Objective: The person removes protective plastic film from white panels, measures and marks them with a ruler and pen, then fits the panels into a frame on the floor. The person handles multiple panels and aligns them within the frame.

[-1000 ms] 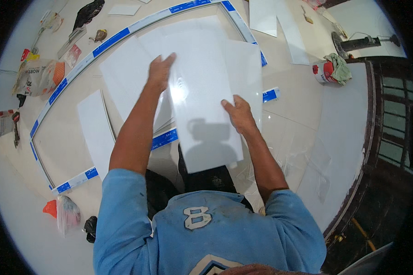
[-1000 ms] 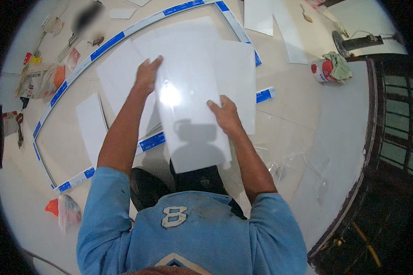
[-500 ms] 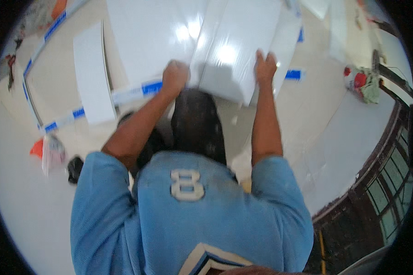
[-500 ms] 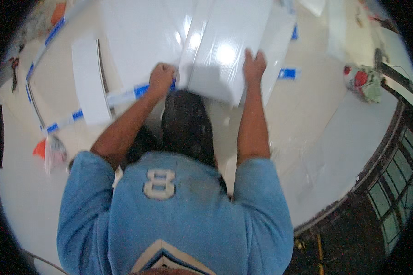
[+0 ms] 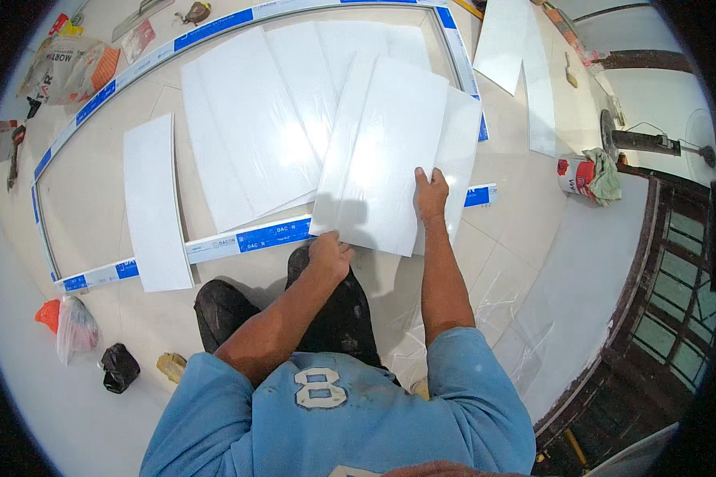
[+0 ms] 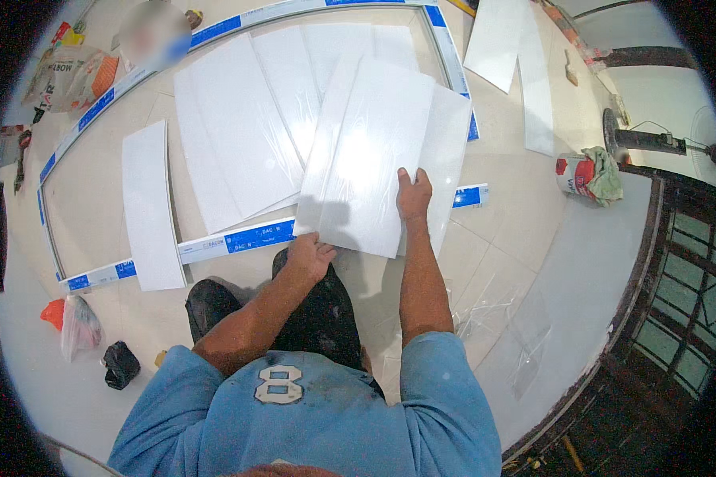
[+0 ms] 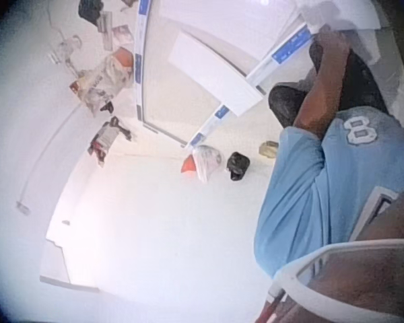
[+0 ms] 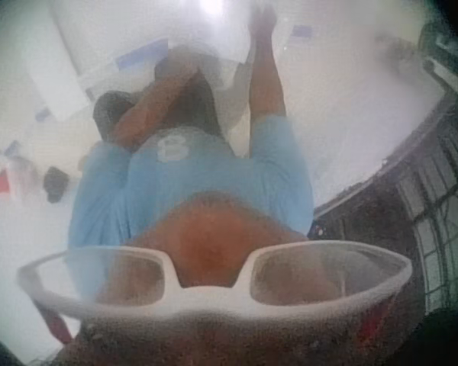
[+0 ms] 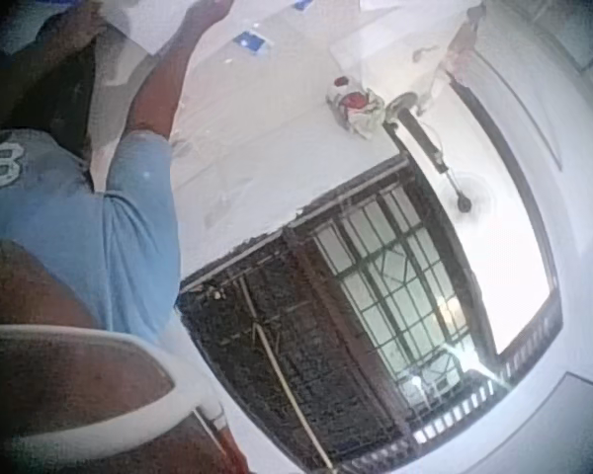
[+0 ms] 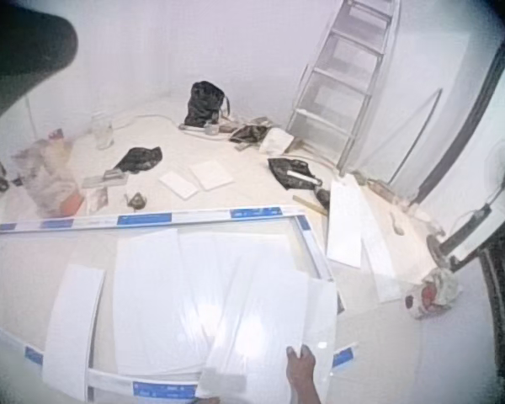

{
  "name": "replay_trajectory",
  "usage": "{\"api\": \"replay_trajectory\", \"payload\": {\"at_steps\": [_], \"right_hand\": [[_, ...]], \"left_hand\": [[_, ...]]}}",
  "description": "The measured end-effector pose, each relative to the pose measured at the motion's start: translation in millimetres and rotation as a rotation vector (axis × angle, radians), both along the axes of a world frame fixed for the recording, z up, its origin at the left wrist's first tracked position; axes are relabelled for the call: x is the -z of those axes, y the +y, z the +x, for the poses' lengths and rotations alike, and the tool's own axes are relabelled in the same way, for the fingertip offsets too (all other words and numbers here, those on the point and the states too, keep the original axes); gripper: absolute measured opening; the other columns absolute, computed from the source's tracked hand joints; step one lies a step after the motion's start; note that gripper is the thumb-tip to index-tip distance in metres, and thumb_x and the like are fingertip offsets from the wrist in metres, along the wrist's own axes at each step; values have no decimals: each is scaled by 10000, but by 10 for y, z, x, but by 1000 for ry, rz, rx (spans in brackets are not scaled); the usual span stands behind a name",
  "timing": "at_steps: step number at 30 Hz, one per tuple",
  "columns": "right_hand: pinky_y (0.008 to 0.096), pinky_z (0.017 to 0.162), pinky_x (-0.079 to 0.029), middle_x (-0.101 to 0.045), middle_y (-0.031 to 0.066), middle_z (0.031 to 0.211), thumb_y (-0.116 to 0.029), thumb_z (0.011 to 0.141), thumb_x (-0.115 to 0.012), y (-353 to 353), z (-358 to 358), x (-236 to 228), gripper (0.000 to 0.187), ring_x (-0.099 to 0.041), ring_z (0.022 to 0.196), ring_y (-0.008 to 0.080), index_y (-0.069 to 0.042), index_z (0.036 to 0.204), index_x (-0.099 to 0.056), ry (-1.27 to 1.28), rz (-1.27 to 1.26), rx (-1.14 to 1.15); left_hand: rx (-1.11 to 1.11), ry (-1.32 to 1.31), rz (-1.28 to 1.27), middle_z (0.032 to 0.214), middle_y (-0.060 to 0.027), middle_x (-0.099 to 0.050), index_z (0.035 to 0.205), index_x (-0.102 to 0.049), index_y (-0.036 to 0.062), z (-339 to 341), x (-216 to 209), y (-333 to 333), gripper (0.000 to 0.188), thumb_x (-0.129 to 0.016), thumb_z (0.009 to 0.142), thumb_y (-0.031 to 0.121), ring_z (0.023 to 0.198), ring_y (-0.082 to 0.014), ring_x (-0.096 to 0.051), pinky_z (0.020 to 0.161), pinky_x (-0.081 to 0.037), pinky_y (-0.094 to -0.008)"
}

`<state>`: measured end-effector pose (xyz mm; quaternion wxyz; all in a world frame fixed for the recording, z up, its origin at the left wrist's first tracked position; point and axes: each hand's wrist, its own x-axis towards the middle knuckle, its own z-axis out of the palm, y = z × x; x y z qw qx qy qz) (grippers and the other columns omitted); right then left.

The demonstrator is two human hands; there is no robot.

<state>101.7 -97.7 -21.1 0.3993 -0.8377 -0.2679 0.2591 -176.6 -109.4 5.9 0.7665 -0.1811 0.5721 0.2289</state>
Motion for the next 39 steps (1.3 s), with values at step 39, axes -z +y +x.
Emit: {"api": "replay_trajectory", "payload": {"at_steps": [39], "right_hand": [[544, 1059, -506, -662, 231, 1363, -549, 892, -748, 2507, 701, -500, 690, -613, 1320, 371, -70, 1369, -610, -577, -454, -632]], "left_hand": [[-48, 46, -25, 1585, -234, -392, 1572, -347, 25, 156, -283, 155, 632, -609, 1069, 302, 1435, -413, -438, 1215, -353, -524]]}}
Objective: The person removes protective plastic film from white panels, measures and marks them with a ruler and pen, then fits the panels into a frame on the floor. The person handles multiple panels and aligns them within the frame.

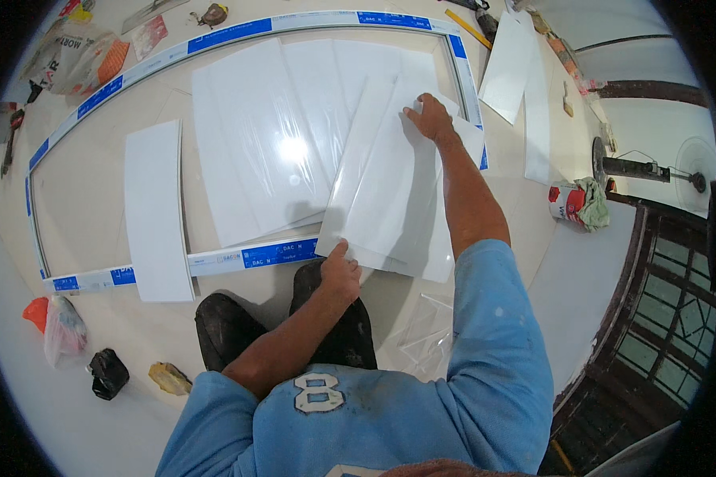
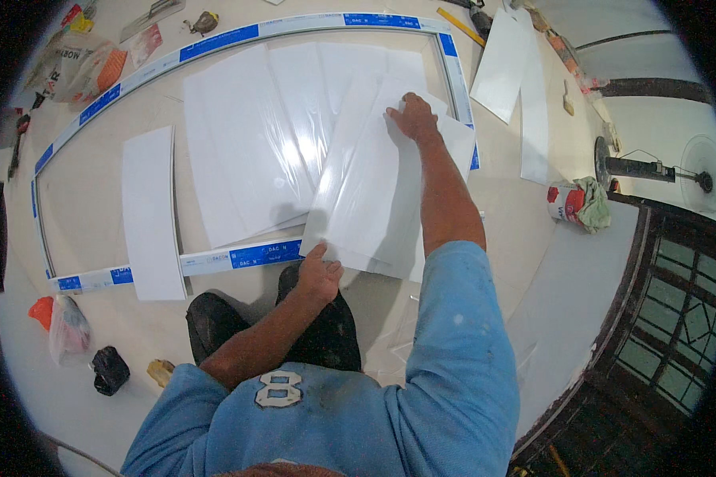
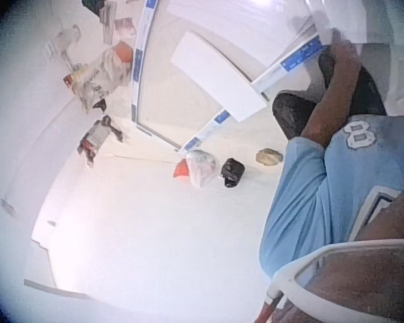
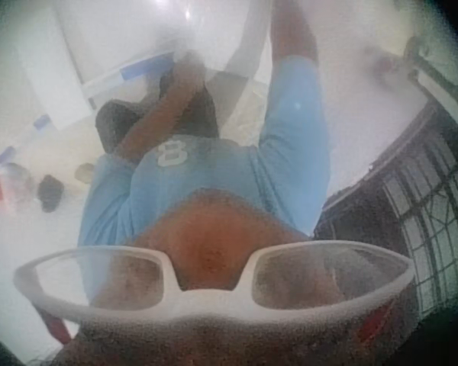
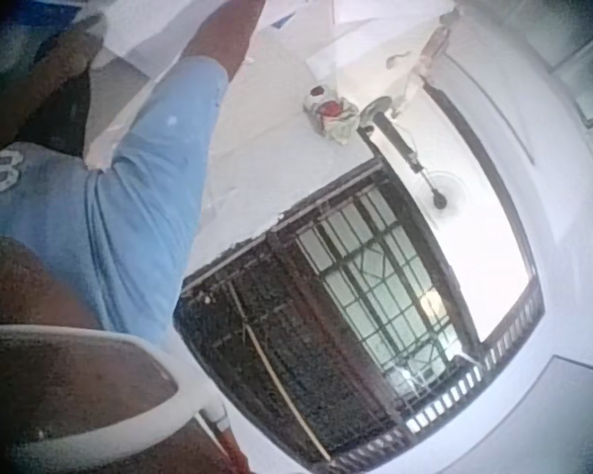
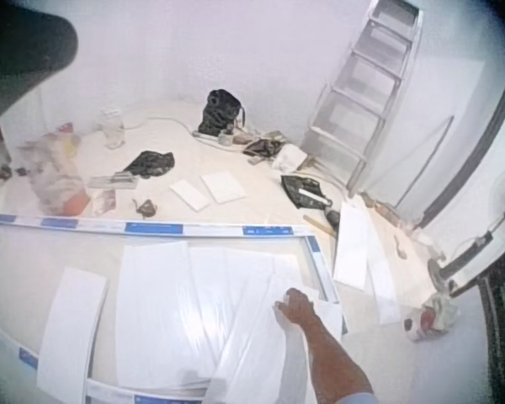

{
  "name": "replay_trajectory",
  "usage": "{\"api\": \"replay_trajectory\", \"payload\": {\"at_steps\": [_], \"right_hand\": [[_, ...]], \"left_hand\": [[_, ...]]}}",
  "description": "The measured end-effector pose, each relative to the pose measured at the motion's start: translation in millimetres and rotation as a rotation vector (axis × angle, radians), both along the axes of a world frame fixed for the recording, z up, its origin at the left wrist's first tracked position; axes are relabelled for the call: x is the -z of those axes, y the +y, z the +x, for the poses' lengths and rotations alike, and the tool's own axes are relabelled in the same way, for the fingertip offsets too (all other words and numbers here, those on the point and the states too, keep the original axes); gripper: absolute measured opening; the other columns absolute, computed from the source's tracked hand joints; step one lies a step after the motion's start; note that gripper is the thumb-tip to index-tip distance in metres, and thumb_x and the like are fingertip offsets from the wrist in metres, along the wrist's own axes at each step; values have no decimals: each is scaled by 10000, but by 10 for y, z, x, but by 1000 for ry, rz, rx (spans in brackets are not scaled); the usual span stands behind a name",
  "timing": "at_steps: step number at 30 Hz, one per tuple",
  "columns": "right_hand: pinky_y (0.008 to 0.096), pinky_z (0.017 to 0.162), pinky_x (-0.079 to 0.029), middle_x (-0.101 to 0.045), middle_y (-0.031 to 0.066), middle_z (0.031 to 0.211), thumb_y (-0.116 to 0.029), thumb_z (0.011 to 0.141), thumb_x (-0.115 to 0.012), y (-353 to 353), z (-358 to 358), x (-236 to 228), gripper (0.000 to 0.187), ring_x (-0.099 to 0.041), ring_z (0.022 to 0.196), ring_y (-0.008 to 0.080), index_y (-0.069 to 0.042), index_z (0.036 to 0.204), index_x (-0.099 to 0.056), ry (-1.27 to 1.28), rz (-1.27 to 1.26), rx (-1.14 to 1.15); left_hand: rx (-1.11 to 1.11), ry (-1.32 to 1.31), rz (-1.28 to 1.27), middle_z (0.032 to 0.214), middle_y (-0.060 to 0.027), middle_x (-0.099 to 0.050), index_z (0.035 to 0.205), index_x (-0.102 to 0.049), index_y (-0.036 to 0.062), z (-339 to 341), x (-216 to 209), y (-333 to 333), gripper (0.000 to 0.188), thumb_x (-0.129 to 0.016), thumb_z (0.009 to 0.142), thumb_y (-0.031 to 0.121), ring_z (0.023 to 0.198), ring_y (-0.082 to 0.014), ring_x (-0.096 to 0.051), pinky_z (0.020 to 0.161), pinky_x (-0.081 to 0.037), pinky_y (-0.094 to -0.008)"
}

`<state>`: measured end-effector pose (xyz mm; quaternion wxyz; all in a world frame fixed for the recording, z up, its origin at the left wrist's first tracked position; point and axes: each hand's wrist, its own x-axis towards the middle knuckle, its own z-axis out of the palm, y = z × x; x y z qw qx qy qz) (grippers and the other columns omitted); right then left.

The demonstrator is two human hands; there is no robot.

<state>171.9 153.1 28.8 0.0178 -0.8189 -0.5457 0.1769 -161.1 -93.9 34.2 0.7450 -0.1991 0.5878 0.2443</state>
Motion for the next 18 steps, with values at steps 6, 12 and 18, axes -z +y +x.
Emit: {"api": "replay_trajectory", "payload": {"at_steps": [6, 12, 18], "right_hand": [[527, 1121, -490, -633, 299, 1359, -563, 817, -796, -664, -255, 220, 866, -598, 1311, 463, 89, 1338, -565, -33, -50, 602], [575, 1035, -536, -562, 318, 1350, -424, 826, -814, -1789, -903, 255, 801, -591, 1254, 470, 112, 1315, -474, -16, 8, 746], [519, 1037, -526, -677, 388, 1188, -581, 920, -693, -1976, -476, 411, 832, -678, 1149, 467, 173, 1252, -580, 148, 61, 785]], "left_hand": [[768, 588, 1042, 1475, -290, -510, 1499, -449, -76, 12, 411, 143, 670, -711, 971, 244, 1398, -449, -469, 1172, -397, -513], [1171, 804, 930, 1466, -284, -512, 1522, -450, -26, 381, 359, 638, 799, -772, 895, 350, 1385, -468, -483, 1159, -416, -560], [1027, 691, 629, 1420, -308, -505, 1411, -564, -11, 499, 334, 723, 798, -837, 786, 403, 1288, -451, -568, 1101, -490, -500]]}}
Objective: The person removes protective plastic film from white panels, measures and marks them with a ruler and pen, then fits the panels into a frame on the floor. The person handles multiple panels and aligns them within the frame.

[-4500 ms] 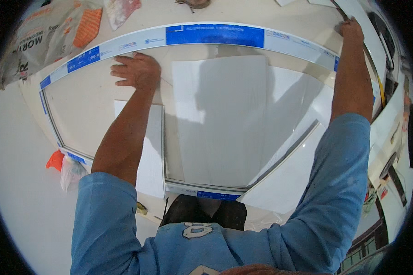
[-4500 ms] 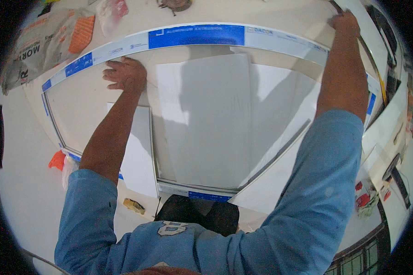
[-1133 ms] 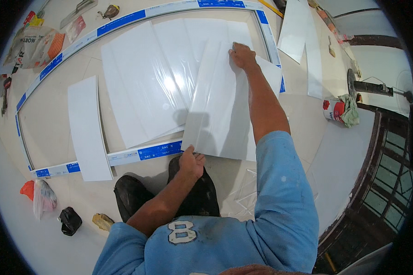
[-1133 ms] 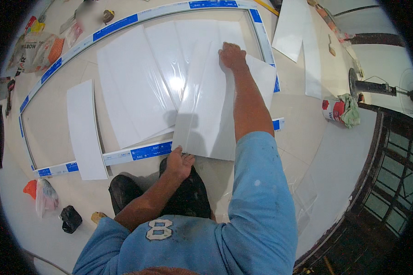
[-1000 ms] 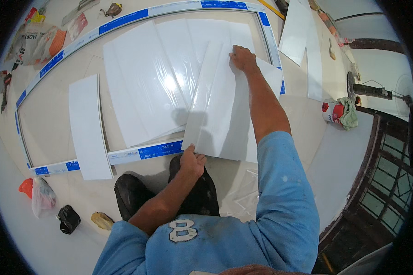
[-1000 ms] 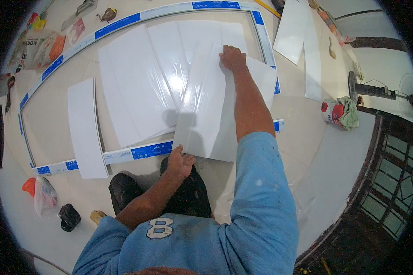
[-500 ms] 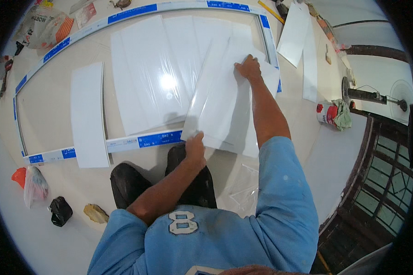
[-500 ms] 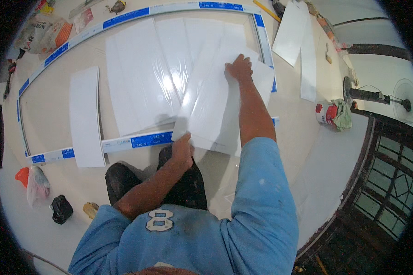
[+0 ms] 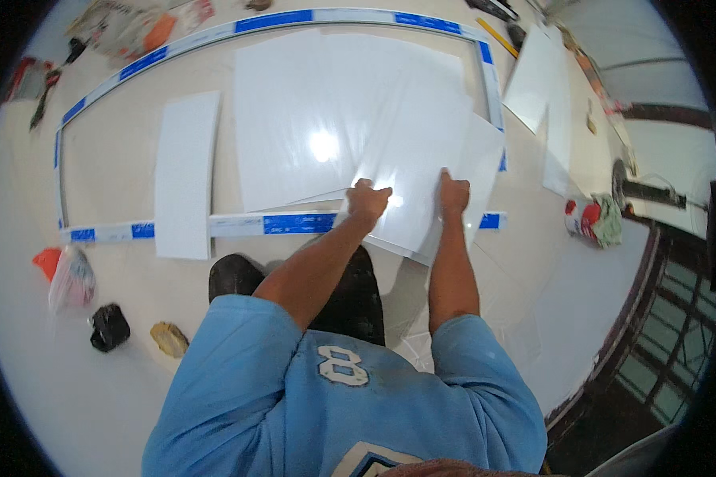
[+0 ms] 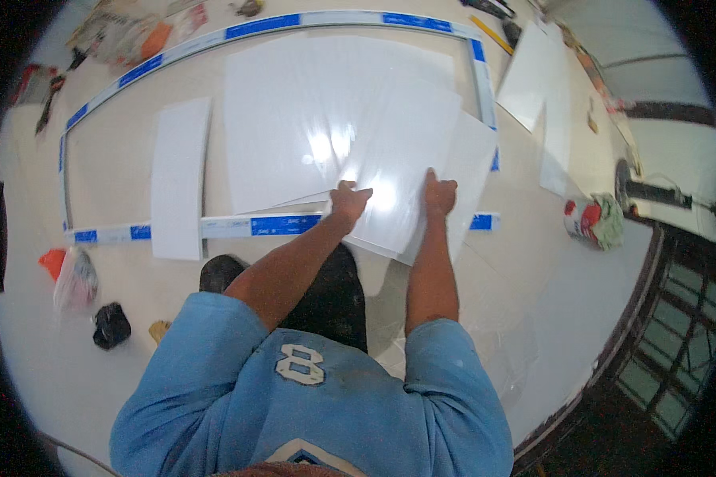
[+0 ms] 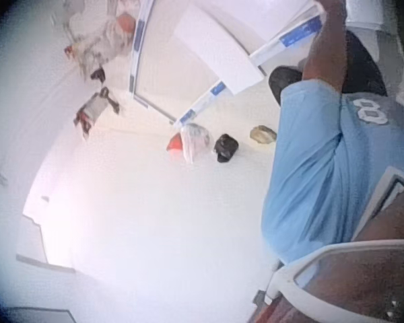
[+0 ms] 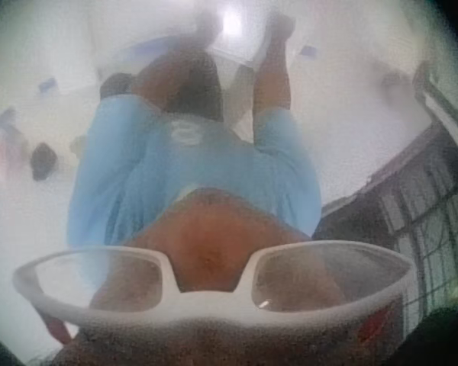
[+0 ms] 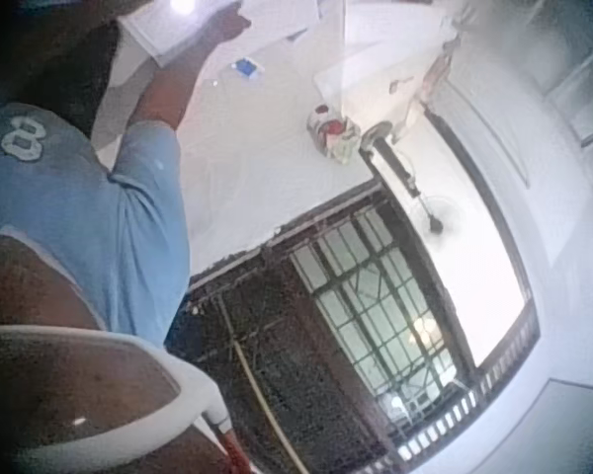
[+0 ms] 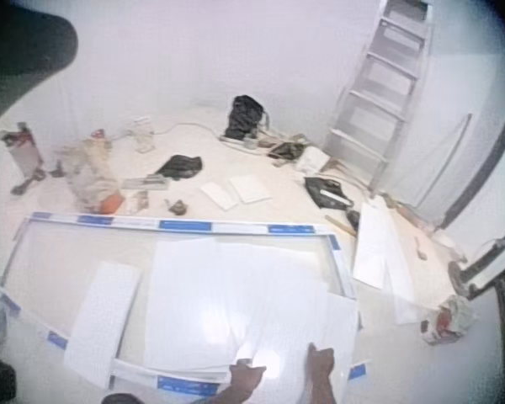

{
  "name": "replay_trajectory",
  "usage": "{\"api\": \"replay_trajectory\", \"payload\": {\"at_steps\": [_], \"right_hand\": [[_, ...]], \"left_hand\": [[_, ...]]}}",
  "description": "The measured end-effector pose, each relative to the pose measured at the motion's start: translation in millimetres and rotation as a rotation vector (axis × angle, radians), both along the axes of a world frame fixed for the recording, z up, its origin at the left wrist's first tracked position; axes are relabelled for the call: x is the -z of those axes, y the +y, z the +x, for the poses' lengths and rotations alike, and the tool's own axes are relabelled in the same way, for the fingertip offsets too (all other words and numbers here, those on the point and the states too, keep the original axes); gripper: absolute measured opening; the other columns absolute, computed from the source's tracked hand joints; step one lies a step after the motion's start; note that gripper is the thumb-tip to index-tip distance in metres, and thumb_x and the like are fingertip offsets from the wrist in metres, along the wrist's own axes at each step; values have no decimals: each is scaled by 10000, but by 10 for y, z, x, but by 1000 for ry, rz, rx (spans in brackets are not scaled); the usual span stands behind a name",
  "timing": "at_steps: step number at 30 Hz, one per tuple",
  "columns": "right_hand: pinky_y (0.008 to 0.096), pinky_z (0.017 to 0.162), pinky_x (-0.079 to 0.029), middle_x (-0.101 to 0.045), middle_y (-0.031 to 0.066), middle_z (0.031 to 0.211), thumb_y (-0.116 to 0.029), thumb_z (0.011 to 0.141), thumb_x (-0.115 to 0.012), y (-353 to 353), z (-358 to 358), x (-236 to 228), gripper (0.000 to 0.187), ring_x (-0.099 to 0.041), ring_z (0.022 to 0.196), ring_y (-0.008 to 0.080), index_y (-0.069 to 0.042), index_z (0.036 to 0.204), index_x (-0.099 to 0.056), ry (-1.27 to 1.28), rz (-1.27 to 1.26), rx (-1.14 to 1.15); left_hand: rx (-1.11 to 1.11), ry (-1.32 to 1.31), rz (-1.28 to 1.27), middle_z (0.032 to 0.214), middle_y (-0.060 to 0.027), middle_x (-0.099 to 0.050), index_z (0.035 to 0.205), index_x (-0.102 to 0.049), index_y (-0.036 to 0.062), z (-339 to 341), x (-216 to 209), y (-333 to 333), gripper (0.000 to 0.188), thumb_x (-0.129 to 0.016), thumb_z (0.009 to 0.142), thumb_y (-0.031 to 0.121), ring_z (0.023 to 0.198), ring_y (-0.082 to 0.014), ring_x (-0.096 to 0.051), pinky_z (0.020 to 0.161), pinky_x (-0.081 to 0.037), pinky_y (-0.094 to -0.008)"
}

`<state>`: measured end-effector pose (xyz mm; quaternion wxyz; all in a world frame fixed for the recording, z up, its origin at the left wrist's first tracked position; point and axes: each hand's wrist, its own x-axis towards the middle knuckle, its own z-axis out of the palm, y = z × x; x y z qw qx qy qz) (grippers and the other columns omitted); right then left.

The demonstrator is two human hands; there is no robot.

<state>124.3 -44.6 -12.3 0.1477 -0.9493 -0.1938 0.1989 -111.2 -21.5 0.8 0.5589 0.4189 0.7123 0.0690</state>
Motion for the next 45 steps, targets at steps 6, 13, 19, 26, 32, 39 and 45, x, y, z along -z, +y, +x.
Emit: {"api": "replay_trajectory", "payload": {"at_steps": [6, 13, 19, 26, 32, 39, 45], "right_hand": [[528, 883, -509, -709, 294, 960, -468, 1050, -597, 19, 81, -369, 570, -672, 937, 444, 86, 957, -697, -59, 357, -383], [331, 629, -357, -356, -6, 719, -299, 1068, -641, -560, -391, -2313, 466, -333, 715, 133, -25, 768, -413, 225, 522, -557], [290, 620, -315, -334, -62, 747, -268, 1076, -636, -917, -519, -2717, 441, -317, 722, 91, -80, 767, -383, 233, 617, -678], [293, 616, -312, -333, -49, 737, -239, 1060, -655, -1159, -720, -3000, 429, -318, 718, 97, -78, 762, -391, 245, 704, -700], [296, 623, -320, -347, -36, 742, -226, 1040, -677, -1356, -915, -3247, 426, -327, 721, 103, -63, 763, -398, 152, 657, -702], [330, 640, -376, -370, 29, 725, -244, 1054, -669, -1511, -1026, -3241, 427, -377, 722, 140, -27, 782, -422, 31, 677, -677], [358, 638, -422, -432, 79, 710, -241, 1041, -669, -1421, -906, -2875, 369, -431, 715, 165, -43, 804, -468, -132, 710, -656]], "left_hand": [[329, -205, 207, 1154, -195, -717, 1264, -646, -27, -452, 431, 115, 524, -693, 930, 374, 1040, -347, -699, 912, -558, -502], [-448, -1018, 475, 1035, -52, -718, 1297, -681, 42, -1093, -1384, 988, 380, -517, 1116, 333, 908, -149, -671, 829, -570, -347], [-201, -1158, 702, 1087, -126, -735, 1273, -651, -13, -1954, -2623, 762, 366, -495, 1118, 279, 933, -209, -727, 885, -609, -385], [-169, -845, 847, 1045, -156, -743, 1081, -715, -17, -2319, -3195, 334, 124, -684, 1006, 76, 901, -205, -748, 834, -634, -382], [-37, -217, 1408, 954, -109, -673, 1019, -678, -4, -2338, -3192, 173, 94, -703, 970, 72, 842, -186, -676, 762, -563, -359], [-20, -139, 1475, 990, -173, -627, 1058, -620, 10, -2025, -3194, -176, 86, -621, 987, 59, 918, -361, -640, 855, -524, -462], [474, -835, 1066, 974, -163, -578, 1041, -597, 6, -1131, -3402, -1091, 155, -589, 1026, 160, 914, -296, -594, 860, -492, -440]]}}
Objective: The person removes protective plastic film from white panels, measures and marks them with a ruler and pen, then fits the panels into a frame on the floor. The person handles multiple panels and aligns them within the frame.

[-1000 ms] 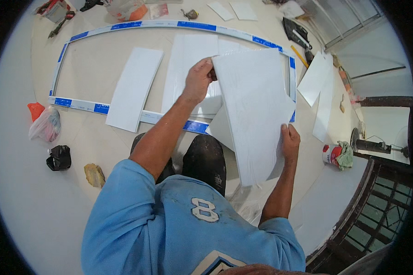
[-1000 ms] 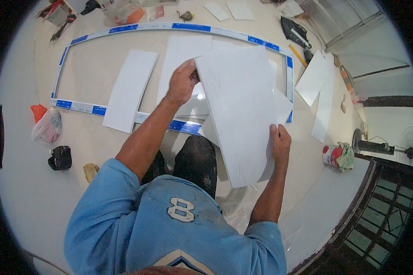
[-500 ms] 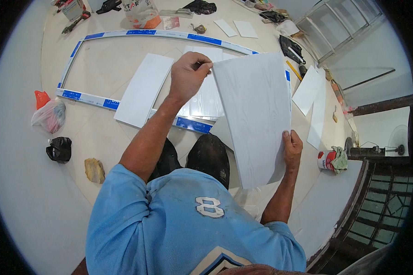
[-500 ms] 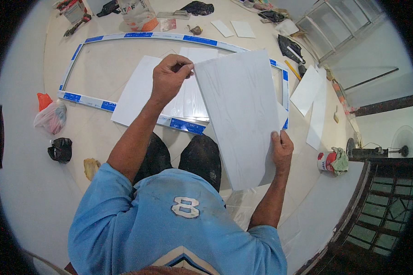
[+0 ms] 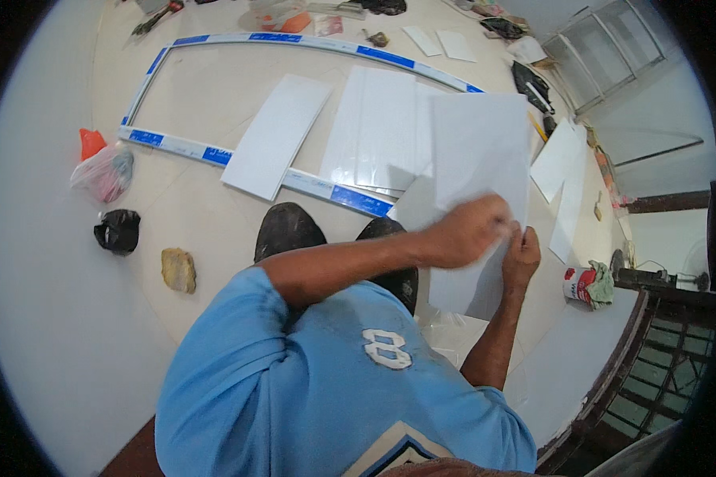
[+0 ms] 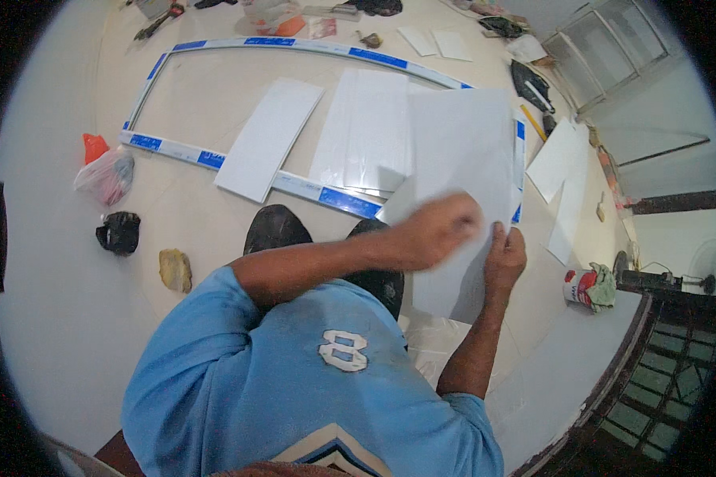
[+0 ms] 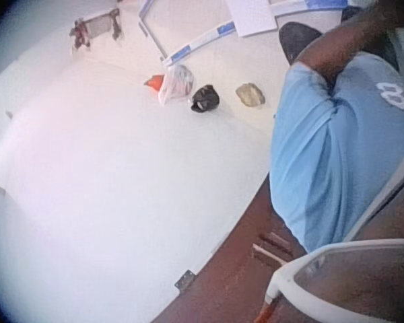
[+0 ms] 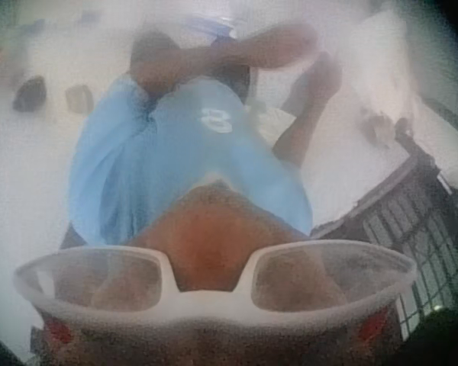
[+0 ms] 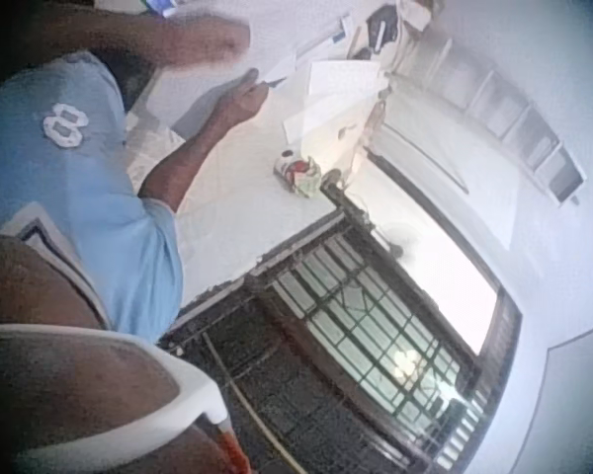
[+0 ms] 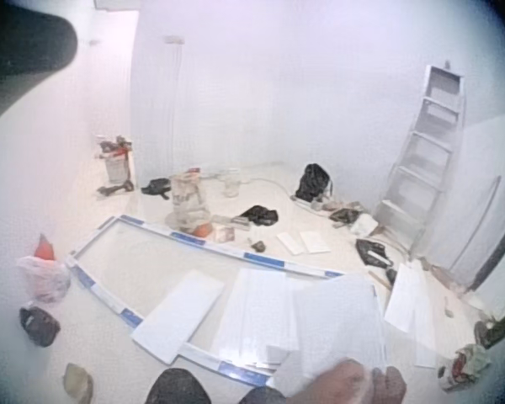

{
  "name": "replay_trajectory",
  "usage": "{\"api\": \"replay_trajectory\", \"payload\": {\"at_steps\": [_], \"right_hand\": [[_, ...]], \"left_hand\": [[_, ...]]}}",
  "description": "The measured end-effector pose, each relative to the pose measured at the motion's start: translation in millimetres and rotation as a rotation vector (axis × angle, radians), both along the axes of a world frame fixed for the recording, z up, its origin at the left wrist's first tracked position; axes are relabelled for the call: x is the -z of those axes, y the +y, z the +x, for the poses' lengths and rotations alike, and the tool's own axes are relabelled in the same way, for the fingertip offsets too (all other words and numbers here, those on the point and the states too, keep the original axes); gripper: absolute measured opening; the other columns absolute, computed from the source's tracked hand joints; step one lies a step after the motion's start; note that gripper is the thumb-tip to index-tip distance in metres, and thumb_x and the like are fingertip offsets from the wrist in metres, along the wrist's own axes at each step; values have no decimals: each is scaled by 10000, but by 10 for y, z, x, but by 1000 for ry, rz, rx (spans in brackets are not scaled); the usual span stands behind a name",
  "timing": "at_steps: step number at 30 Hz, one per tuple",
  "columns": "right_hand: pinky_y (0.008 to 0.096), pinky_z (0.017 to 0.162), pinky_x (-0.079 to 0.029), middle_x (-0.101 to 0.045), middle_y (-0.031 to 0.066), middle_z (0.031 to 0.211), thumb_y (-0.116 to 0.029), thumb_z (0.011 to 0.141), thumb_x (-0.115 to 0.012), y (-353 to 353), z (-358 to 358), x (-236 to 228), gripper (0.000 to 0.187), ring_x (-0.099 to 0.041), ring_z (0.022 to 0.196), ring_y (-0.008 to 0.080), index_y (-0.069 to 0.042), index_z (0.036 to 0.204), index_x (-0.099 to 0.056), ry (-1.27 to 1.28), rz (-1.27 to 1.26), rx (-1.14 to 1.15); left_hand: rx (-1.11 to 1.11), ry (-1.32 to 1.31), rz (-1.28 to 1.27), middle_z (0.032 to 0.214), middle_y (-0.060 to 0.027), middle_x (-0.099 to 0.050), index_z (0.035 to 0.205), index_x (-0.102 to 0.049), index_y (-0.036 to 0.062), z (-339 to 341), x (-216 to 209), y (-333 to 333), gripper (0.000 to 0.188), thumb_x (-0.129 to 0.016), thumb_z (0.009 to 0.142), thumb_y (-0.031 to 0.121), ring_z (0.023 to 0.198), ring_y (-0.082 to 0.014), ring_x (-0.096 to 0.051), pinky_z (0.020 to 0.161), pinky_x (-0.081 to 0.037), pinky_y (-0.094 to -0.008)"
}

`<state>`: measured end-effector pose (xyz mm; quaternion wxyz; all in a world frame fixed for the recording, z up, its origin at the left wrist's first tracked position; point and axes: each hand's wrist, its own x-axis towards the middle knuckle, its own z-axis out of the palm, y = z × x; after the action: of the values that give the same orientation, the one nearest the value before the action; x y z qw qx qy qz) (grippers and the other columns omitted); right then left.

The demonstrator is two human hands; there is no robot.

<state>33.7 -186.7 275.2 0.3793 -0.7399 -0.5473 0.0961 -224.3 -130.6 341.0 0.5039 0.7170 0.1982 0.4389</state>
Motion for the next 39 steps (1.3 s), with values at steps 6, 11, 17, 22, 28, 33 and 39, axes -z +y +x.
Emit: {"api": "replay_trajectory", "payload": {"at_steps": [6, 11, 17, 22, 28, 33, 39], "right_hand": [[383, 614, -472, -578, 33, 752, -212, 1049, -619, -356, -44, 196, 296, -544, 674, 197, -59, 812, -530, 573, 156, 349], [381, 669, -509, -629, 50, 820, -242, 1069, -598, -874, 533, 576, 298, -593, 745, 194, -19, 871, -597, 897, 291, 341], [394, 904, -546, -713, 149, 1050, -235, 1101, -536, -1445, 829, 998, 340, -678, 979, 240, 79, 1097, -666, 773, 171, 682], [408, 1046, -507, -688, 206, 1281, -191, 1112, -487, -1492, 349, 1051, 402, -661, 1154, 278, 90, 1372, -611, 619, 194, 587], [447, 1146, -444, -599, 277, 1438, -232, 1078, -558, -1268, -148, 494, 523, -578, 1341, 382, 84, 1490, -498, 270, -79, 425], [587, 1241, -274, -315, 353, 1644, -325, 969, -732, -678, -142, 74, 848, -300, 1542, 485, 45, 1613, -321, -156, 47, 268], [570, 1263, -234, -399, 255, 1645, -401, 905, -783, 391, 319, -506, 796, -305, 1560, 404, -75, 1574, -499, -386, 189, 267]], "left_hand": [[231, -69, 504, 1009, -185, -564, 1013, -579, -17, 446, -193, -651, 122, -545, 1001, 99, 932, -341, -569, 883, -472, -489], [641, -228, -324, 996, -148, -520, 1066, -544, 13, 336, -355, -723, 105, -554, 1036, 113, 1029, -235, -593, 927, -509, -453], [75, 242, 78, 1072, -189, -548, 1204, -528, -12, 441, 241, -522, 317, -591, 1074, 270, 1000, -270, -638, 859, -546, -475], [-44, 467, -375, 1298, -332, -593, 1487, -422, -80, 762, 935, -108, 804, -676, 1003, 510, 1198, -422, -636, 1056, -510, -476], [166, 114, -689, 1251, -256, -686, 1395, -544, -89, 741, 898, 0, 546, -696, 1000, 256, 1121, -302, -690, 996, -550, -417], [95, 115, -659, 1197, -191, -721, 1373, -554, -61, 681, 880, -21, 532, -774, 898, 41, 1035, -251, -724, 931, -596, -391], [106, 161, -610, 1150, -174, -736, 1329, -577, -45, 694, 758, -105, 559, -839, 855, 89, 994, -248, -736, 899, -610, -393]]}}
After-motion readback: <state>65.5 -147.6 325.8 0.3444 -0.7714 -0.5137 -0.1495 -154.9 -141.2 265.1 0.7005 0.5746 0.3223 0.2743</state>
